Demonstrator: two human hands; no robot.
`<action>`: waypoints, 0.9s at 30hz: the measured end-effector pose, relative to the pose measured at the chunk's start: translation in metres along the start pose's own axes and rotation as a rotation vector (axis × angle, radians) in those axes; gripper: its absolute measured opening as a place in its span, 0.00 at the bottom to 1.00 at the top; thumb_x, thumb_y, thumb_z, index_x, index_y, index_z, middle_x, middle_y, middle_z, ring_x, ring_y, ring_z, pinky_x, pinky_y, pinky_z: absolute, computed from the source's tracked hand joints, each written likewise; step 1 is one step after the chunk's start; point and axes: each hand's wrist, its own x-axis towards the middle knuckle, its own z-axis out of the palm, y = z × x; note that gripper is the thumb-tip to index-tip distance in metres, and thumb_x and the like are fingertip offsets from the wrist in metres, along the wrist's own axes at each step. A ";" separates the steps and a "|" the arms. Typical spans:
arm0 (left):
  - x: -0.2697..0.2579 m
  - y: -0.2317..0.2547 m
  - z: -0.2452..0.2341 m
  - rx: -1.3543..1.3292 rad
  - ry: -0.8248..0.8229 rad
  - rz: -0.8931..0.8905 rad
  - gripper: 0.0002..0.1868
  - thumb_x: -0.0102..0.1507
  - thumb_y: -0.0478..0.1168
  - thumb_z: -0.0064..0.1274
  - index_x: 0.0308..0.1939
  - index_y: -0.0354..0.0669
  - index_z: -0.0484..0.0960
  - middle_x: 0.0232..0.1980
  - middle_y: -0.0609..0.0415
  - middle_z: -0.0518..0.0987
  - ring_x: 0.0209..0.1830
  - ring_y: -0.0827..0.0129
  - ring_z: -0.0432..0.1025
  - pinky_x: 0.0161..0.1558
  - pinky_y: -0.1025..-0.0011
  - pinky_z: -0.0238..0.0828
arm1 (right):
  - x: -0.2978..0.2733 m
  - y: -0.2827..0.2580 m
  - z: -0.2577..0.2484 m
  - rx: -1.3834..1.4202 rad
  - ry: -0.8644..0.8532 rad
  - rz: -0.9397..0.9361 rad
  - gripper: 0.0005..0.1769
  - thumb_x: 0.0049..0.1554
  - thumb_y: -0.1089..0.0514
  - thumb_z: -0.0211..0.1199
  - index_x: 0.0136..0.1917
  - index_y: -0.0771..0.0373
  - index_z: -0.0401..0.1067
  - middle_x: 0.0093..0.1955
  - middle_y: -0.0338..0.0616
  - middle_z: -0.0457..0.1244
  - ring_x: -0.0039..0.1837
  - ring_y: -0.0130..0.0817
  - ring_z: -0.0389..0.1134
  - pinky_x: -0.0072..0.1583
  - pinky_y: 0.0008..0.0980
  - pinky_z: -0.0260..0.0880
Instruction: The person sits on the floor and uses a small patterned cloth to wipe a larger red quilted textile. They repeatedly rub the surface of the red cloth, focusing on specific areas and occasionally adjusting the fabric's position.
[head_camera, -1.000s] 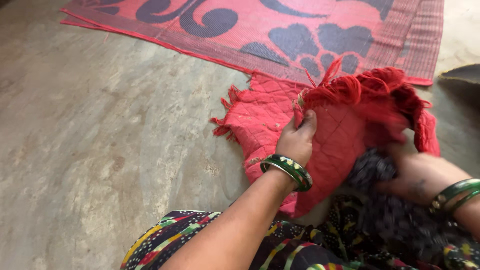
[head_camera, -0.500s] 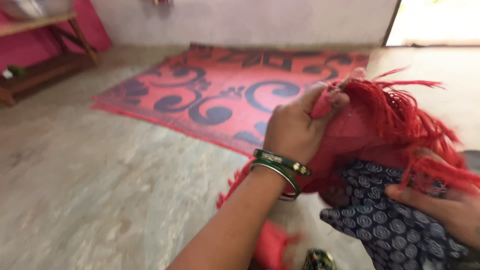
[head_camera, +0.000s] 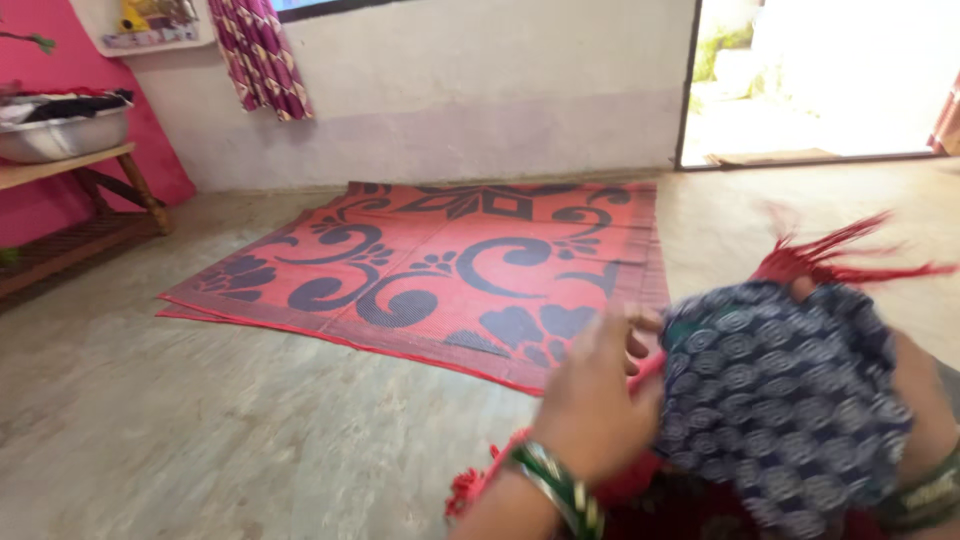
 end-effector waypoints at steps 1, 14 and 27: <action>-0.017 -0.006 0.014 0.136 0.109 0.241 0.32 0.51 0.36 0.61 0.60 0.37 0.74 0.49 0.38 0.77 0.48 0.43 0.73 0.46 0.54 0.69 | -0.005 0.004 -0.004 0.015 0.003 -0.001 0.23 0.67 0.51 0.54 0.67 0.71 0.71 0.62 0.64 0.68 0.61 0.48 0.68 0.61 0.53 0.66; -0.028 -0.046 0.098 0.195 0.149 0.302 0.45 0.57 0.53 0.60 0.72 0.38 0.62 0.77 0.38 0.56 0.78 0.42 0.49 0.72 0.40 0.43 | -0.025 0.030 -0.049 0.151 0.011 -0.075 0.20 0.67 0.55 0.52 0.67 0.68 0.71 0.60 0.50 0.68 0.58 0.38 0.69 0.57 0.41 0.68; 0.038 -0.085 0.059 -0.043 0.245 -0.263 0.39 0.56 0.27 0.43 0.71 0.50 0.51 0.41 0.32 0.82 0.41 0.36 0.77 0.45 0.45 0.71 | -0.021 0.036 -0.048 -0.620 -0.023 0.174 0.24 0.57 0.49 0.67 0.62 0.65 0.80 0.62 0.50 0.73 0.64 0.41 0.71 0.66 0.37 0.65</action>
